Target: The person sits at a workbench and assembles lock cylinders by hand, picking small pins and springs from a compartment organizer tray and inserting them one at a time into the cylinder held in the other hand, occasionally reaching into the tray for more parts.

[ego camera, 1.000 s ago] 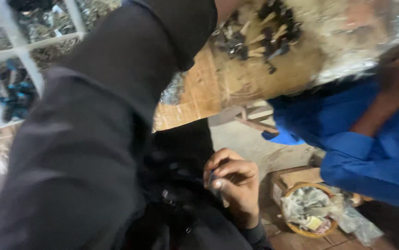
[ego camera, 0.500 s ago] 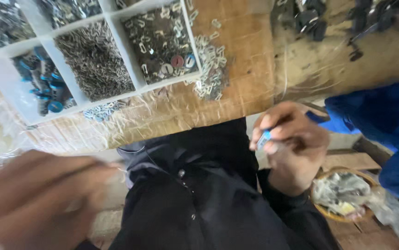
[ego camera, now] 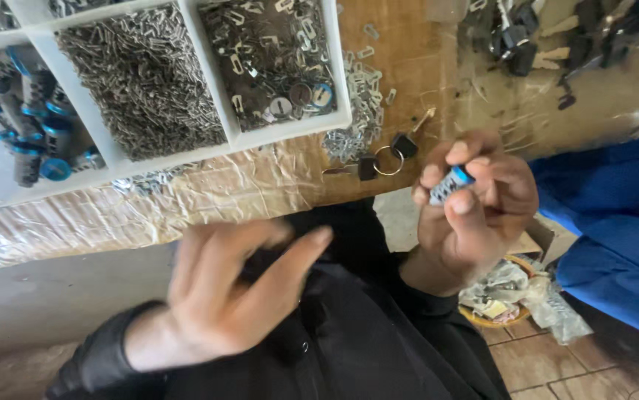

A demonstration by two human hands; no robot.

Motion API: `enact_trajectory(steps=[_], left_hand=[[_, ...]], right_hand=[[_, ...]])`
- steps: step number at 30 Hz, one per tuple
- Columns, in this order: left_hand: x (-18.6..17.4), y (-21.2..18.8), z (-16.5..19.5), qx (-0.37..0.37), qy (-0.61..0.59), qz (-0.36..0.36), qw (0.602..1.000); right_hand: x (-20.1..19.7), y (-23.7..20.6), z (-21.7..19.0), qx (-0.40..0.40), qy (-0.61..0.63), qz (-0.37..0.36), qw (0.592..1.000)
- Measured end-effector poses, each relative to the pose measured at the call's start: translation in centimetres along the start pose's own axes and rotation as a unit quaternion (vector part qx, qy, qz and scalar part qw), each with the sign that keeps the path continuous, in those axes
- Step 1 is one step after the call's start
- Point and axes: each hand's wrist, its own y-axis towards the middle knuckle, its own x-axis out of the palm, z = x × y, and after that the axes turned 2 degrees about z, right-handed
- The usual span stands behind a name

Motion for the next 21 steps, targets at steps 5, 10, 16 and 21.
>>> enact_trajectory(steps=[5, 10, 16, 21], left_hand=[[-0.8, -4.9, -1.6, -0.097, 0.023, -0.044, 0.994], [-1.4, -7.3, -1.9, -0.126, 0.047, -0.002, 0.991], [-1.1, -3.4, -1.8, -0.062, 0.076, -0.087, 0.991], [1.0, 2.3, -1.7, -0.063, 0.115, -0.133, 0.982]], right_hand=[[1.9, -0.9, -0.9, 0.054, -0.009, -0.103, 0.993], [4.8, -2.3, -0.3, 0.205, 0.009, -0.201, 0.958], [5.6, -2.7, 0.7, 0.196, 0.047, -0.238, 0.950], [4.6, -2.2, -0.7, 0.128, 0.019, -0.273, 0.953]])
